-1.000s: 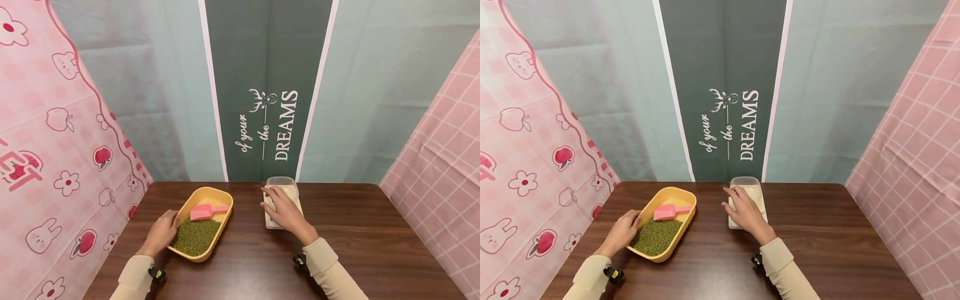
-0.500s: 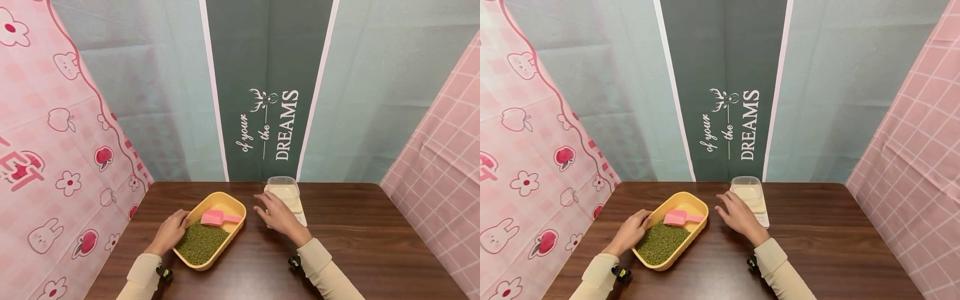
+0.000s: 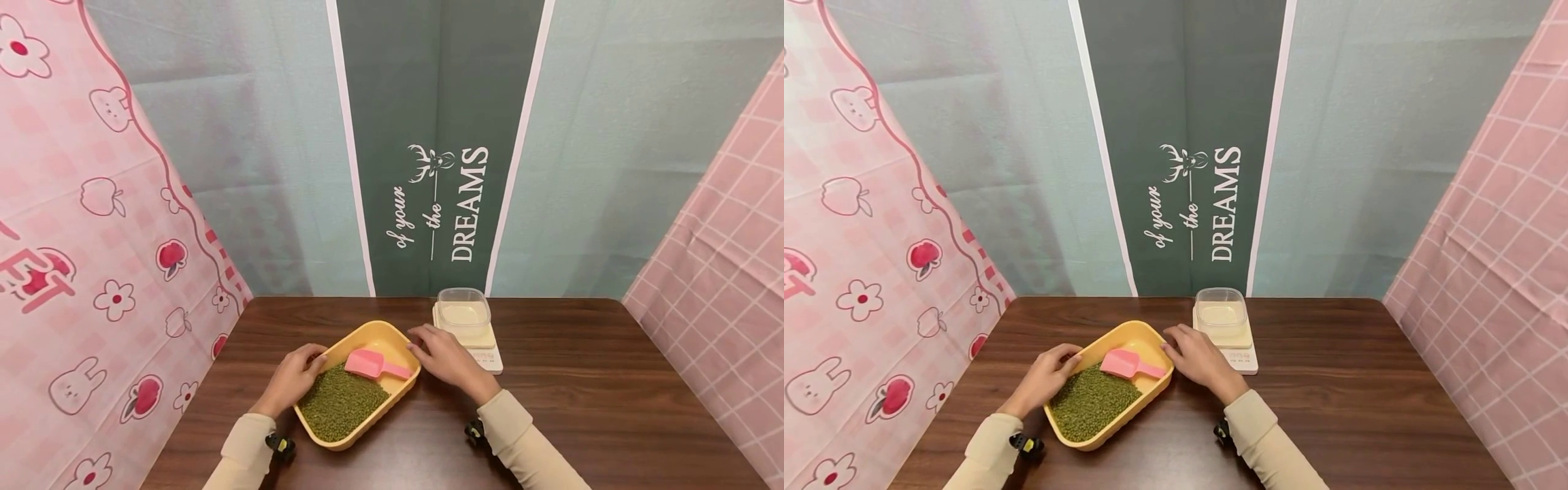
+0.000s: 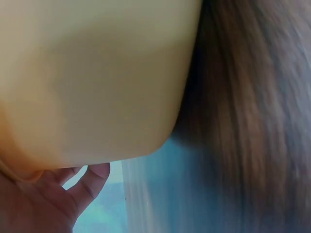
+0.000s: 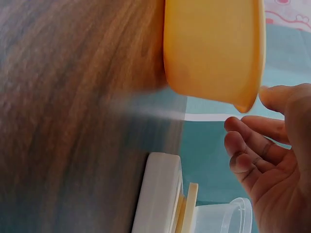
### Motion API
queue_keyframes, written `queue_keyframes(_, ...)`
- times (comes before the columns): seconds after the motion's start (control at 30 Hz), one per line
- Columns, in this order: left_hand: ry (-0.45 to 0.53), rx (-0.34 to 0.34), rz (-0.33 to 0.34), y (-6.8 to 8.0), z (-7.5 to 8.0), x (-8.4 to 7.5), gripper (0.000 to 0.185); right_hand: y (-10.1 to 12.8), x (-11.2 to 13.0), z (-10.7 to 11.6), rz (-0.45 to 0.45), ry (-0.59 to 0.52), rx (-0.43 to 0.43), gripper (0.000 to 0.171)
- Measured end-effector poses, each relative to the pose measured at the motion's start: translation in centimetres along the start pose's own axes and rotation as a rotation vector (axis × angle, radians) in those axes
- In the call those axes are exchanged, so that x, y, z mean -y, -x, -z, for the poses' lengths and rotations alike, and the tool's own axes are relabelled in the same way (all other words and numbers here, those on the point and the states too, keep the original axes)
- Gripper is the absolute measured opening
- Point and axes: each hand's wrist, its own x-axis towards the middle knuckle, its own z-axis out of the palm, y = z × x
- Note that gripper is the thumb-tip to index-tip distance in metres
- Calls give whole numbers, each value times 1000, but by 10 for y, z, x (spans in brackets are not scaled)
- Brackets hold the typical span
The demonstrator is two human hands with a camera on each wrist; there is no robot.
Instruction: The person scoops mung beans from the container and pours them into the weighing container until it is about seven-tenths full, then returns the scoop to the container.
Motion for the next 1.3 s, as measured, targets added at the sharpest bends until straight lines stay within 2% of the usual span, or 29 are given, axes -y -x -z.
queue_keyframes(0.27,112,-4,48,0,-5,-5,20,-1,0,-3,-10,-15,37,24)
queue_keyframes(0.47,183,-64,72,12,-7,-6,24,0,1,-3,-16,15,53,27)
queue_keyframes(0.7,183,-146,139,32,-10,-10,33,2,0,-1,-35,42,66,33)
queue_keyframes(1.0,139,-253,209,45,-13,-18,21,3,-1,0,-58,43,80,38)
queue_keyframes(1.3,160,-250,222,43,-15,-18,23,7,0,2,-88,38,103,45)
